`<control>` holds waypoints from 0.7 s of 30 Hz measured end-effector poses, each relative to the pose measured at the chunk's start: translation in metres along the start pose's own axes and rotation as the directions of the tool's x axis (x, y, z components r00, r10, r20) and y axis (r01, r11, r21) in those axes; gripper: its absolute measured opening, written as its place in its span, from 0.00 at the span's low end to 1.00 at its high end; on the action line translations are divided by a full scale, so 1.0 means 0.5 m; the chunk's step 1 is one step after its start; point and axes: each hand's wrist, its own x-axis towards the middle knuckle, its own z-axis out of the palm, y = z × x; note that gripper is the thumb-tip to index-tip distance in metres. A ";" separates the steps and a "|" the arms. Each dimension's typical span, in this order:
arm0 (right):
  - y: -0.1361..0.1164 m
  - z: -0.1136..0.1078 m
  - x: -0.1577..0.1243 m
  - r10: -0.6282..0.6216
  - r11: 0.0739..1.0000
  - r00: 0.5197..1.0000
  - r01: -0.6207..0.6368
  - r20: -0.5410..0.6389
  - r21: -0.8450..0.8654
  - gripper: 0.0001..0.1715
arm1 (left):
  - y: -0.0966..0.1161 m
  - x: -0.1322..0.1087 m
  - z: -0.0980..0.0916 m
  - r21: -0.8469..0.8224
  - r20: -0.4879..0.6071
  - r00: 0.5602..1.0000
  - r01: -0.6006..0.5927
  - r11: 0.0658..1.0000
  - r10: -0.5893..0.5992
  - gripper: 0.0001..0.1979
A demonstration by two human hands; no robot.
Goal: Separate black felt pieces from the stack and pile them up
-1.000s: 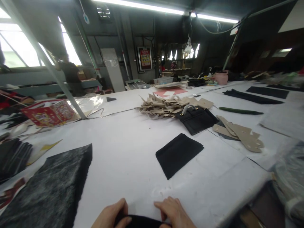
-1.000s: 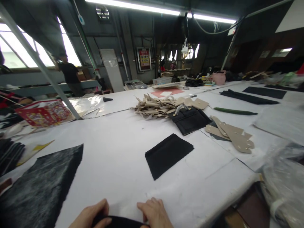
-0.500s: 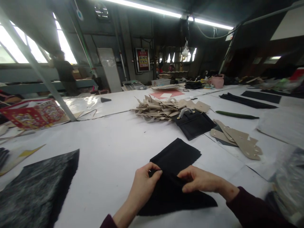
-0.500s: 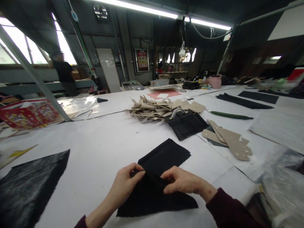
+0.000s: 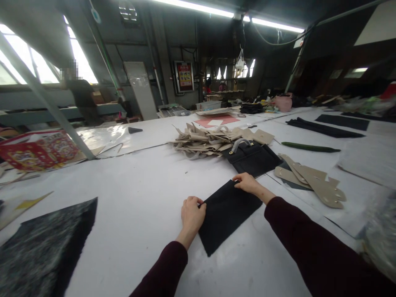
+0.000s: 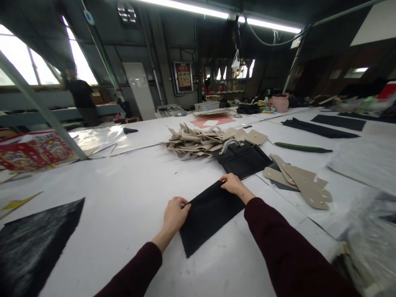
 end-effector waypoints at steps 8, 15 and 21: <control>-0.007 0.084 -0.094 -0.219 0.972 0.936 0.183 -0.276 -0.149 0.21 | -0.059 -0.054 -0.081 0.033 0.026 0.997 -0.079 0.996 0.078 0.14; -0.061 0.156 -0.306 -0.431 0.901 0.899 0.424 -0.079 -0.088 0.15 | -0.258 -0.302 -0.351 0.374 -0.096 0.995 0.037 0.927 -0.001 0.13; -0.141 0.214 -0.404 -0.386 0.917 0.917 0.369 0.104 0.151 0.15 | -0.392 -0.529 -0.508 0.485 -0.267 0.911 0.409 0.773 -0.314 0.14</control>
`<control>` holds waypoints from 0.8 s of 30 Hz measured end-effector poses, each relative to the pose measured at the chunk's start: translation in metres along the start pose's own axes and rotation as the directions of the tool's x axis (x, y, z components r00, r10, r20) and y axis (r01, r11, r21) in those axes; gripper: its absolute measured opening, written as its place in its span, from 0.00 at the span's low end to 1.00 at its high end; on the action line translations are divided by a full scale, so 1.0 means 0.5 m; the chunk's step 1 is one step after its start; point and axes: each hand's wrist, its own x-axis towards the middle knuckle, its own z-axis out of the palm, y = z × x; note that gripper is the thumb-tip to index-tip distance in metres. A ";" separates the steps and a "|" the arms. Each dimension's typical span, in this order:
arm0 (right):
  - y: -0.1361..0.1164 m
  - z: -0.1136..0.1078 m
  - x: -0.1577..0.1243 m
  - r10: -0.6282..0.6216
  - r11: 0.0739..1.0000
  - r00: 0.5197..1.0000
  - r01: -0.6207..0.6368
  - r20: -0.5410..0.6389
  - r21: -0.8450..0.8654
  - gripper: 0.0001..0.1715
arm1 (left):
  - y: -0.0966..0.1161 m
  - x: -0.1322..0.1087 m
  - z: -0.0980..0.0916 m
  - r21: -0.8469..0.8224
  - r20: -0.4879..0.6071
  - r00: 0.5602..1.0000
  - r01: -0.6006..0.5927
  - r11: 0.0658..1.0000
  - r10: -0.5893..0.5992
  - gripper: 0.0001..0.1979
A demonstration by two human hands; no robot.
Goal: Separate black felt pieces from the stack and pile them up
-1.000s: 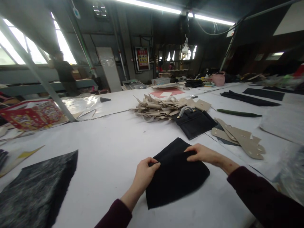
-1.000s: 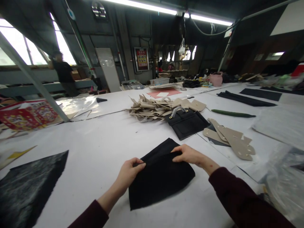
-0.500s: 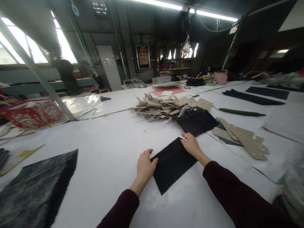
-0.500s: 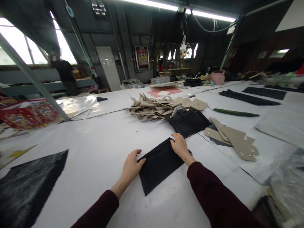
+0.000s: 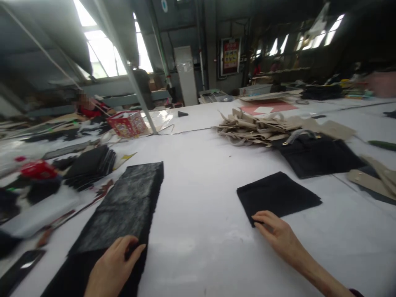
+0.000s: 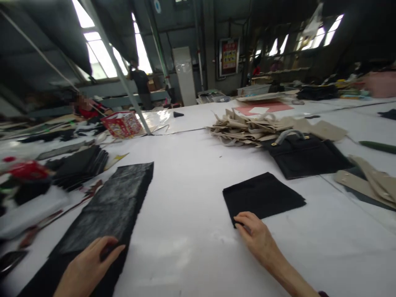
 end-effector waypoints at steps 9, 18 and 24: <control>-0.202 0.198 0.030 -0.169 0.959 0.915 0.067 0.367 0.275 0.19 | -0.062 -0.034 0.004 0.087 0.049 0.999 0.018 0.996 -0.022 0.09; -0.430 0.410 0.051 -0.472 0.865 0.764 0.305 0.439 0.399 0.15 | -0.097 -0.037 0.021 -0.132 -0.046 0.999 -0.006 0.991 0.000 0.11; -0.468 0.516 0.063 -0.557 0.821 0.674 0.537 0.486 0.196 0.20 | -0.138 -0.023 0.008 -0.400 -0.029 0.999 0.012 0.916 -0.026 0.11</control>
